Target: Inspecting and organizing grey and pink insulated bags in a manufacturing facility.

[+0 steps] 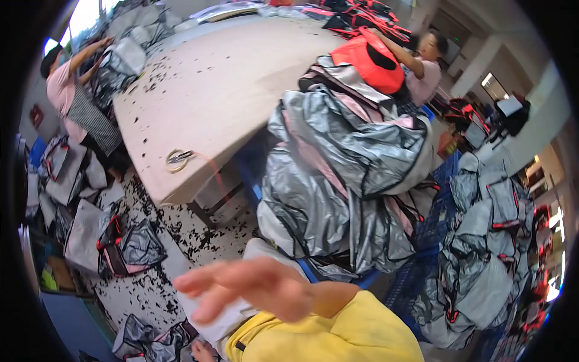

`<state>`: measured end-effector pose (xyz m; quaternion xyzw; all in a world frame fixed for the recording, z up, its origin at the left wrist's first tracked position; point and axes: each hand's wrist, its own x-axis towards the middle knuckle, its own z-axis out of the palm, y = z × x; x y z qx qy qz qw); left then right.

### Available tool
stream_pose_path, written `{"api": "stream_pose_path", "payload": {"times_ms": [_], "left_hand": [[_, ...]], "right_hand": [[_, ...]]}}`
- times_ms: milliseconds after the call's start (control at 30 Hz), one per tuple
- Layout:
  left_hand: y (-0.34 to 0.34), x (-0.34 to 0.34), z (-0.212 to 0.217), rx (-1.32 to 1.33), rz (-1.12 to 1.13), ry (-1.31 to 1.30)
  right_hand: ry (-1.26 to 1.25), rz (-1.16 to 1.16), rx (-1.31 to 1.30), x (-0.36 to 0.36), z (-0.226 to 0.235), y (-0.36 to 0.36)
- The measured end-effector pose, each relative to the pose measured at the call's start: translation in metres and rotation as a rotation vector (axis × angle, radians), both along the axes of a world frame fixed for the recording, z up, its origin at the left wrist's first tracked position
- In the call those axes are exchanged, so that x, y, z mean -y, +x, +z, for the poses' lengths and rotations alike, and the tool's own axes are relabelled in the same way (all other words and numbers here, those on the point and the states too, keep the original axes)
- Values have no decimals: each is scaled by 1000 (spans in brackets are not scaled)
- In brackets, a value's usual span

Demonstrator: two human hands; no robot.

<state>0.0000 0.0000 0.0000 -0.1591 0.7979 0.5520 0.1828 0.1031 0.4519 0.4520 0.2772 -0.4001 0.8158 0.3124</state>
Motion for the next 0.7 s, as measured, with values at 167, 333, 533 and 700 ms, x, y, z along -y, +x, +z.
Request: {"api": "stream_pose_path", "payload": {"times_ms": [167, 333, 533, 700], "left_hand": [[-59, -89, 97, -337, -349, -160], [-53, -177, 130, -311, -378, 12], [3, -221, 143, -246, -568, 101], [-18, -210, 134, -133, -486, 147]], "right_hand": [[-138, 87, -354, 35, 62, 69], [-5, -742, -38, 62, 91, 103], [704, -2028, 295, -112, 46, 232], [497, -2166, 1682, -392, -24, 304]]}}
